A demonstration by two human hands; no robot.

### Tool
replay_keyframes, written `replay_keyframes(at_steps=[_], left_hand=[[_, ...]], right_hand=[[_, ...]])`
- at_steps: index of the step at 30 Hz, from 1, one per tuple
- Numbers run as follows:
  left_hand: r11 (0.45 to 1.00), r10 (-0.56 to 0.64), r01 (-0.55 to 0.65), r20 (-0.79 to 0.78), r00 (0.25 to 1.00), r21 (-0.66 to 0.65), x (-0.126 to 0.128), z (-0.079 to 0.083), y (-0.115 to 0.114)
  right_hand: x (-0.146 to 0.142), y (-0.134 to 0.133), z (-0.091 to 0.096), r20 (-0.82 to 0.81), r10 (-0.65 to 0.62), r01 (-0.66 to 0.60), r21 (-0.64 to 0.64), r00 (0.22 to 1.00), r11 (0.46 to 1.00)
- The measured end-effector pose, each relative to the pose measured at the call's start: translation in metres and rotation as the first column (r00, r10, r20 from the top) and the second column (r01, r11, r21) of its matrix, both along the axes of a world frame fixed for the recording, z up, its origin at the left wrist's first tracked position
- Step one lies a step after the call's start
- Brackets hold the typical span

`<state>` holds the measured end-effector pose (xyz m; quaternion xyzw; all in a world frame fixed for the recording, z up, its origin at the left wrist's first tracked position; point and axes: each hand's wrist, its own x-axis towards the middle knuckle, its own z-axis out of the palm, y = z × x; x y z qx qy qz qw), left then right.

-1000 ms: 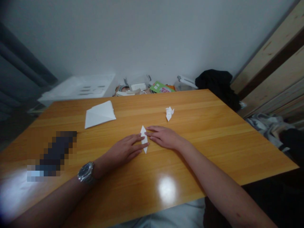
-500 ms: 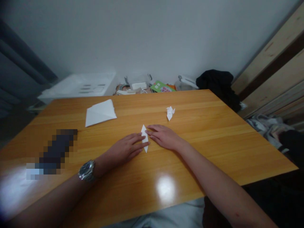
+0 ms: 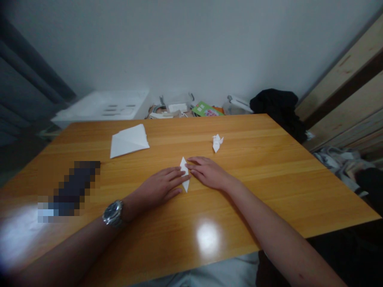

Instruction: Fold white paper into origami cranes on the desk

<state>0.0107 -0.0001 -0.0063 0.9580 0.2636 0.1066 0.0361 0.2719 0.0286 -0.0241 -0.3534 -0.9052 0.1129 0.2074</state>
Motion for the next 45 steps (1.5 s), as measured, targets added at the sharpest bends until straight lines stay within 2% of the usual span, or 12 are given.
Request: replay_keyframes(at_steps=[11, 19, 31, 40, 45], left_hand=[[0.989, 0.148, -0.148, 0.012, 0.989, 0.005, -0.010, 0.004, 0.006], [0.975, 0.218, -0.220, 0.071, 0.973, 0.015, -0.013, -0.003, 0.009], [0.973, 0.232, -0.226, 0.200, 0.952, -0.053, -0.007, -0.008, 0.010], [0.973, 0.228, -0.216, 0.217, 0.949, -0.077, 0.000, -0.007, 0.010], [0.969, 0.242, -0.226, 0.227, 0.943, -0.097, 0.000, -0.007, 0.015]], right_hand=[[0.002, -0.004, 0.015, -0.004, 0.082, -0.082, 0.086, 0.997, 0.993], [-0.002, -0.005, 0.014, -0.011, 0.084, -0.084, 0.037, 0.996, 0.996], [-0.012, -0.005, 0.014, -0.116, 0.035, -0.038, -0.023, 0.993, 0.999], [-0.021, 0.002, -0.003, -0.202, 0.025, -0.025, 0.002, 0.979, 1.000], [-0.023, 0.002, -0.005, -0.243, 0.032, -0.037, -0.018, 0.970, 0.999]])
